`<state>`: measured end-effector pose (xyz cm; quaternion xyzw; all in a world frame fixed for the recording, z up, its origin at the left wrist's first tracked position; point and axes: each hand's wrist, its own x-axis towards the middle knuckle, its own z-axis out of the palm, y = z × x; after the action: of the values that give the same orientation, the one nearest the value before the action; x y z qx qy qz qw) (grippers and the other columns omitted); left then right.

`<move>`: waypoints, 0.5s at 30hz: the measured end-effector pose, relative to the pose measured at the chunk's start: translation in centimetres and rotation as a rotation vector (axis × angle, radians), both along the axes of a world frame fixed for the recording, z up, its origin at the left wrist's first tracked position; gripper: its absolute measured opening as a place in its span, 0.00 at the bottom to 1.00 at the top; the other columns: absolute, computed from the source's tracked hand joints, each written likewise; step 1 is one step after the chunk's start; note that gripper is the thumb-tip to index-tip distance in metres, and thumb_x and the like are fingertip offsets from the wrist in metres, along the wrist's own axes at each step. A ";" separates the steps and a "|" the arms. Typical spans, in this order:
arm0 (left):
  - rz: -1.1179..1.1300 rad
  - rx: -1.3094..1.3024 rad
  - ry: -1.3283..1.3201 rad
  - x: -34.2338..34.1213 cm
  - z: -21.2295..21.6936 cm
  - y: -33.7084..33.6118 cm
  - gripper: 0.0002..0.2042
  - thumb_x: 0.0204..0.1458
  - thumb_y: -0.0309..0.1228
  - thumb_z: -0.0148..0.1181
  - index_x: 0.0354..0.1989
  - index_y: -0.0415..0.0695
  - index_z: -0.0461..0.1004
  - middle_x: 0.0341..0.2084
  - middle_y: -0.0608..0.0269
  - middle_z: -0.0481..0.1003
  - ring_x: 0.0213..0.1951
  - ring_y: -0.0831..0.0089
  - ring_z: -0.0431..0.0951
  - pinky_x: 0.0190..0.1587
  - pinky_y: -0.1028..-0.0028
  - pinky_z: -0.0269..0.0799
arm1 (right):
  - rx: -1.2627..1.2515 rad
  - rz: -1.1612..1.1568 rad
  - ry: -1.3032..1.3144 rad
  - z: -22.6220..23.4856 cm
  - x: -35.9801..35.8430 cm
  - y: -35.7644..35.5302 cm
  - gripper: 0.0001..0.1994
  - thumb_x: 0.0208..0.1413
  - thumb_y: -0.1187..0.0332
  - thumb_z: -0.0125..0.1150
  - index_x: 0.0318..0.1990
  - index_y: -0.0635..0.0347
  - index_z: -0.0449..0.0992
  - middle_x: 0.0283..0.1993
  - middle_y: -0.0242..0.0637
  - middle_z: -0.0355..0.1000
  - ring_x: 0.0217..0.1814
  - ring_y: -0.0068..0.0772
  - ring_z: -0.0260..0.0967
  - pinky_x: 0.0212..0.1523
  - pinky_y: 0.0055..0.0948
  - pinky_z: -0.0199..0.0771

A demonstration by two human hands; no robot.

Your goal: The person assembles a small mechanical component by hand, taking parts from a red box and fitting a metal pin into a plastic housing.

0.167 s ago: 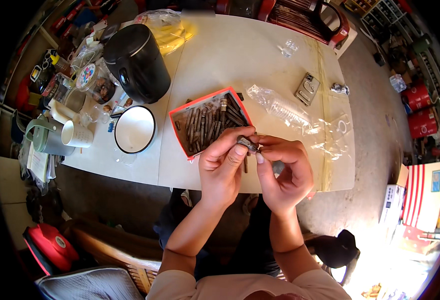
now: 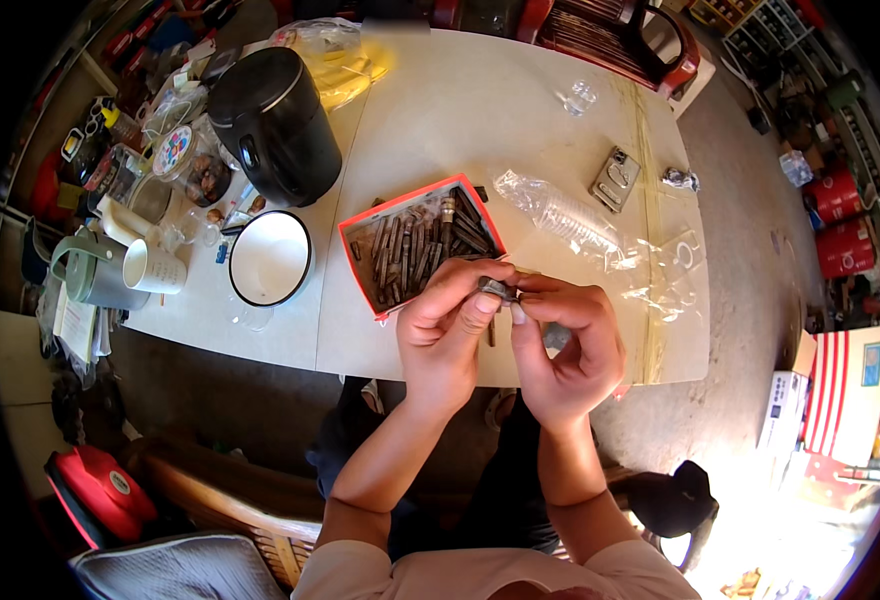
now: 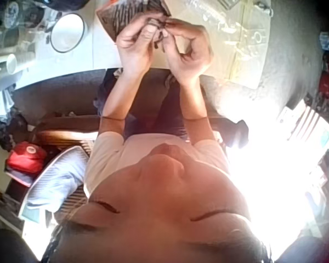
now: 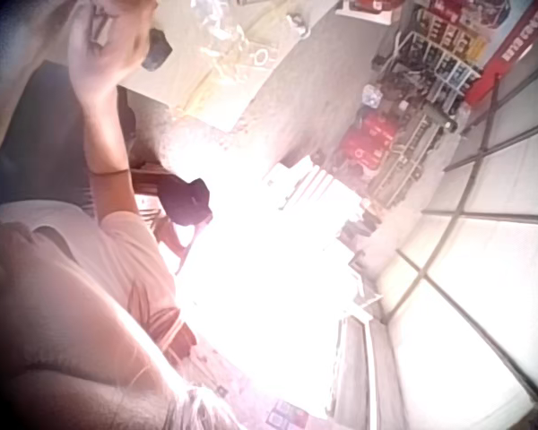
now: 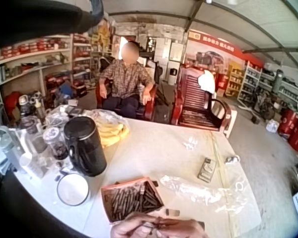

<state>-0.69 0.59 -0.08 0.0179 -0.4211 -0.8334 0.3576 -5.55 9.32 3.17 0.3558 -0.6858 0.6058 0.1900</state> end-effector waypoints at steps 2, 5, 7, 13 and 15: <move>0.048 -0.060 0.000 -0.1 0.0 0.1 0.09 0.54 0.23 0.54 0.42 0.34 0.73 0.43 0.56 0.72 0.43 0.74 0.71 0.48 0.76 0.66 | 0.020 -0.025 0.029 0.0 0.1 -0.1 0.10 0.39 0.85 0.64 0.29 0.62 0.73 0.32 0.39 0.74 0.36 0.32 0.75 0.35 0.23 0.72; 0.020 0.034 -0.035 0.1 0.2 0.1 0.08 0.54 0.22 0.54 0.41 0.33 0.73 0.42 0.56 0.72 0.43 0.74 0.71 0.48 0.75 0.66 | 0.037 -0.013 0.055 -0.2 -0.2 -0.1 0.10 0.38 0.85 0.64 0.29 0.62 0.73 0.32 0.39 0.74 0.35 0.32 0.75 0.35 0.23 0.73; -0.032 0.118 -0.027 0.2 -0.1 0.2 0.09 0.54 0.22 0.54 0.42 0.33 0.73 0.42 0.56 0.72 0.43 0.74 0.71 0.48 0.75 0.66 | 0.040 0.021 0.055 -0.1 -0.4 0.0 0.10 0.38 0.85 0.64 0.29 0.62 0.73 0.32 0.39 0.74 0.35 0.32 0.75 0.35 0.23 0.73; -0.067 0.123 0.023 -0.1 0.1 0.1 0.11 0.54 0.24 0.55 0.44 0.34 0.71 0.41 0.56 0.73 0.42 0.74 0.72 0.47 0.75 0.67 | 0.053 0.056 0.040 -0.1 -0.5 0.2 0.09 0.41 0.85 0.62 0.31 0.64 0.72 0.33 0.41 0.73 0.38 0.35 0.74 0.40 0.28 0.73; -0.231 0.326 0.107 0.3 0.2 -0.1 0.13 0.55 0.26 0.54 0.48 0.34 0.69 0.40 0.57 0.74 0.42 0.73 0.73 0.46 0.74 0.67 | -0.176 0.272 -0.289 0.0 -0.1 0.7 0.09 0.44 0.85 0.60 0.33 0.65 0.71 0.36 0.42 0.72 0.42 0.35 0.72 0.44 0.29 0.71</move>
<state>-0.43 0.51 0.07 -0.0170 -0.2603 -0.9258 0.2737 -5.64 10.01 3.19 0.3365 -0.5962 0.7280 0.0363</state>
